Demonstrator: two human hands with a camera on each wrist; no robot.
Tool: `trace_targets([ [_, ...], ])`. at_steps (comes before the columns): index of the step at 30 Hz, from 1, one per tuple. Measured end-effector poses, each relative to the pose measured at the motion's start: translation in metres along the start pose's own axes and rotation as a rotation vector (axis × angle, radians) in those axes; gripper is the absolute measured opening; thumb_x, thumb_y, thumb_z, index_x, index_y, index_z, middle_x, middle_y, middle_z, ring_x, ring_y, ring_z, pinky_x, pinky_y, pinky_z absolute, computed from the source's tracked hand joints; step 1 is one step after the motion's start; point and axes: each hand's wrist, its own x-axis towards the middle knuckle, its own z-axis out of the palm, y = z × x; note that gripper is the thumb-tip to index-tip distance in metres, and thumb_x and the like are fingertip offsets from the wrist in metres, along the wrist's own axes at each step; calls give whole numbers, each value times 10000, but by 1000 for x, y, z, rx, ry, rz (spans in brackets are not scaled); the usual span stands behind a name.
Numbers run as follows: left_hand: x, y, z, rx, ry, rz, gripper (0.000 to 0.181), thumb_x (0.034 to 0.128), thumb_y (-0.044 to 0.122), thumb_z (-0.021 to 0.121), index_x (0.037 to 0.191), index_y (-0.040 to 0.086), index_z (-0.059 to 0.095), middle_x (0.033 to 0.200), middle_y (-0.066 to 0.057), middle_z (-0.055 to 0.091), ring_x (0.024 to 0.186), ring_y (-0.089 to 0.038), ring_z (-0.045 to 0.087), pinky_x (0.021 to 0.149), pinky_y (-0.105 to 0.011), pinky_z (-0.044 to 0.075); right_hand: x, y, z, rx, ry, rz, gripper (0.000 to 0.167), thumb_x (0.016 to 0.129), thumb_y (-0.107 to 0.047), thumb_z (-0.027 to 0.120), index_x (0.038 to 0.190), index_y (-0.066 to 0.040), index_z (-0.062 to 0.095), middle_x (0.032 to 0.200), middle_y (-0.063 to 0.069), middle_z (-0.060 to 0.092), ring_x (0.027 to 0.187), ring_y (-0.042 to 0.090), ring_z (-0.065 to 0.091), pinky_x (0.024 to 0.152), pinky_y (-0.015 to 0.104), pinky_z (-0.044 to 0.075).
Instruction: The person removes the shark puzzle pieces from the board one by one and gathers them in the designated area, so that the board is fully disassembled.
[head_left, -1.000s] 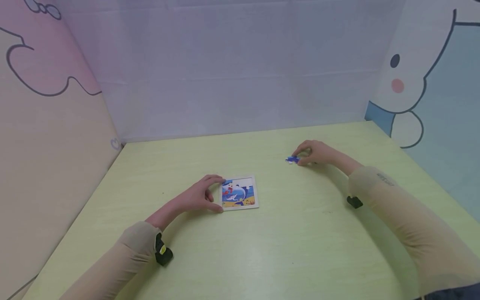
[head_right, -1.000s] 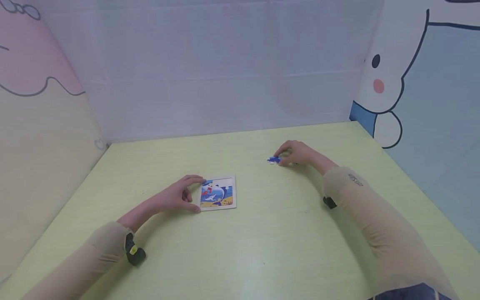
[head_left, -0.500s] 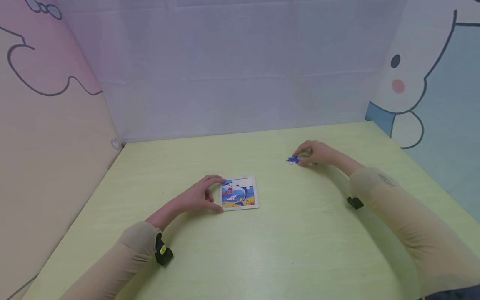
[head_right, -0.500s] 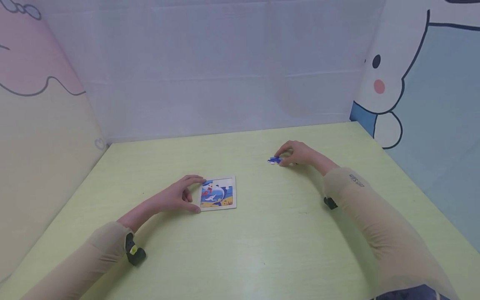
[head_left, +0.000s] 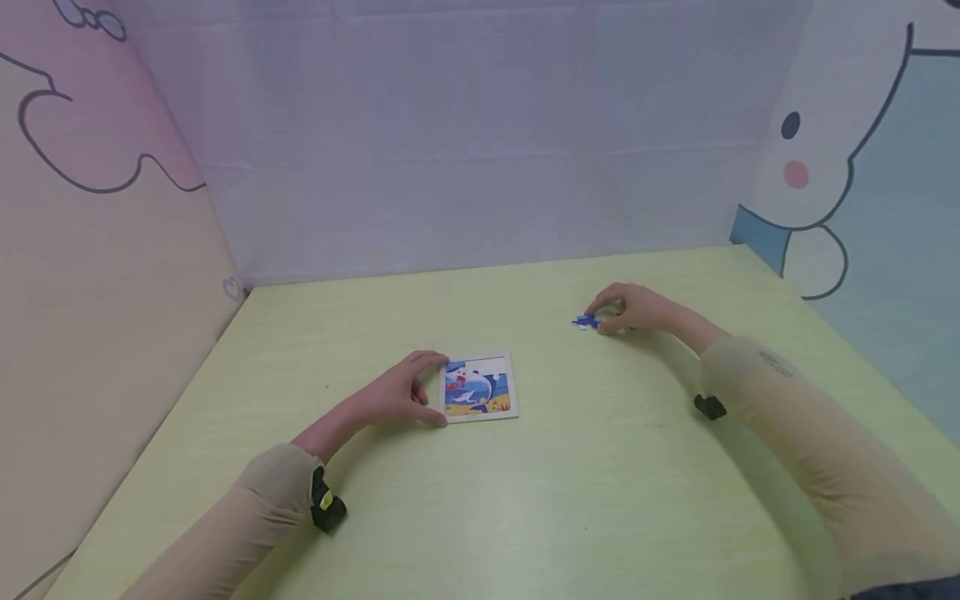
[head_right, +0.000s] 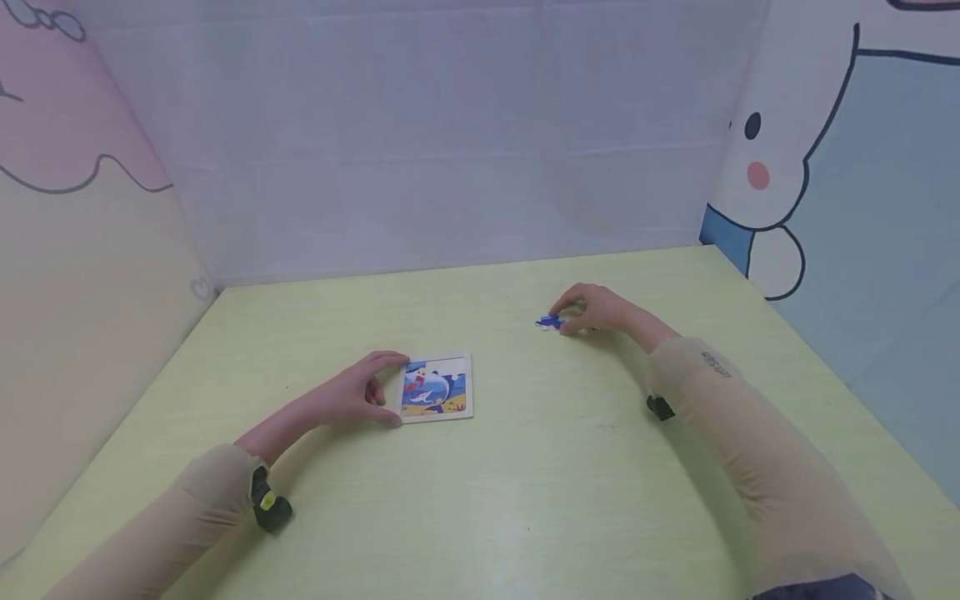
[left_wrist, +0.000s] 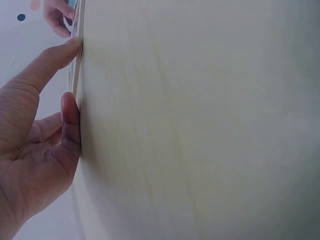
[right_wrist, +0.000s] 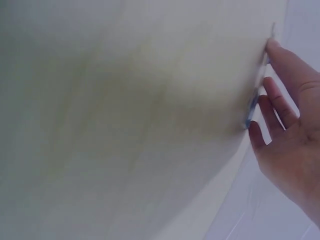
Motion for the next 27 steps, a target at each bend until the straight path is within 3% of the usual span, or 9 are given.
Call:
trace_targets([
  [6, 1, 1, 0, -1, -7, -18, 948, 736, 274, 879, 1521, 140, 364, 1578, -99, 297, 810, -133, 558, 734, -229, 498, 4, -12, -3, -89, -14, 9, 433, 851, -184, 765, 1257, -80, 657, 1401, 205, 547, 1369, 434, 407, 1140, 610, 282],
  [10, 0, 2, 0, 4, -5, -22, 943, 739, 277, 878, 1519, 136, 366, 1576, -97, 296, 805, -130, 555, 734, -226, 493, 13, -23, 3, -95, 30, 19, 440, 872, -205, 748, 1277, -72, 637, 1368, 180, 590, 1323, 394, 473, 1084, 563, 375],
  [17, -1, 4, 1, 1, 5, -34, 948, 741, 277, 878, 1517, 121, 357, 1534, -101, 322, 802, -135, 550, 729, -224, 485, 28, -57, 31, -11, 124, -62, 420, 897, -183, 703, 1274, -16, 626, 1251, 192, 659, 1222, 380, 568, 1046, 529, 430],
  [27, 1, 6, 2, -1, 19, -47, 973, 735, 283, 882, 1524, 113, 340, 1558, -111, 269, 809, -131, 560, 739, -231, 487, 37, -117, 71, 34, 107, -75, 427, 885, -216, 726, 1276, -67, 640, 1229, 137, 681, 1182, 302, 602, 1017, 451, 478],
])
